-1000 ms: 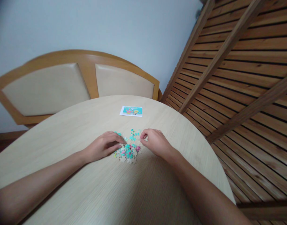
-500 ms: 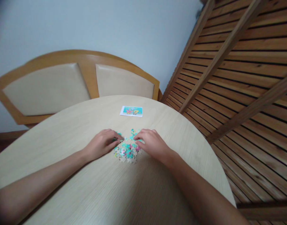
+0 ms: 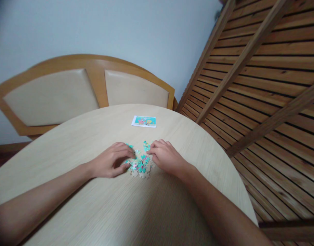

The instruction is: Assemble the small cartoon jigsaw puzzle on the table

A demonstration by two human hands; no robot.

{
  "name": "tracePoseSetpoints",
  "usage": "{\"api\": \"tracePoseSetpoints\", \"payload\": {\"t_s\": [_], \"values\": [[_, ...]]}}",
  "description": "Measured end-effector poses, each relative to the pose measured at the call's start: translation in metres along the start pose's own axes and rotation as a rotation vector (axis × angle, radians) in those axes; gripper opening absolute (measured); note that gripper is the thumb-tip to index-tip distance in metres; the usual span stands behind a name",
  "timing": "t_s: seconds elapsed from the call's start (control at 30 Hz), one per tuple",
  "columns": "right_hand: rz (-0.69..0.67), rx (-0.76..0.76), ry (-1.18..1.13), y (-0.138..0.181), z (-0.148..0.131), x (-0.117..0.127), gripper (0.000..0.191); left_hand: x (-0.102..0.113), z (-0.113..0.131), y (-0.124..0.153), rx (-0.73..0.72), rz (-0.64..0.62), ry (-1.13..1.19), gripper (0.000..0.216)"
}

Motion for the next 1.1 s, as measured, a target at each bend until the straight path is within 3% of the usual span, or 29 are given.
{"api": "tracePoseSetpoints", "payload": {"t_s": [0.23, 0.6, 0.93, 1.1], "values": [[0.006, -0.037, 0.060, -0.001, 0.007, 0.008, 0.013, 0.004, -0.005, 0.008, -0.032, -0.032, 0.043, 0.015], [0.085, 0.046, 0.230, -0.005, 0.001, 0.007, 0.023, 0.004, -0.006, 0.007, -0.009, 0.041, 0.069, 0.017], [0.087, -0.068, 0.033, -0.004, 0.010, 0.006, 0.018, 0.002, -0.011, 0.007, 0.075, 0.075, -0.056, 0.019], [0.002, -0.038, -0.141, 0.001, 0.011, 0.010, 0.013, 0.000, -0.015, 0.008, 0.109, 0.097, -0.082, 0.018]]}}
Point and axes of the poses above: each hand's wrist, its own y-axis away from the middle knuckle, its own x-axis out of the back of the hand, z = x × y, the point moved 2 cm from there along -y, towards the middle knuckle, and after that the axes turned 9 degrees about -x, right-handed, at the moved point
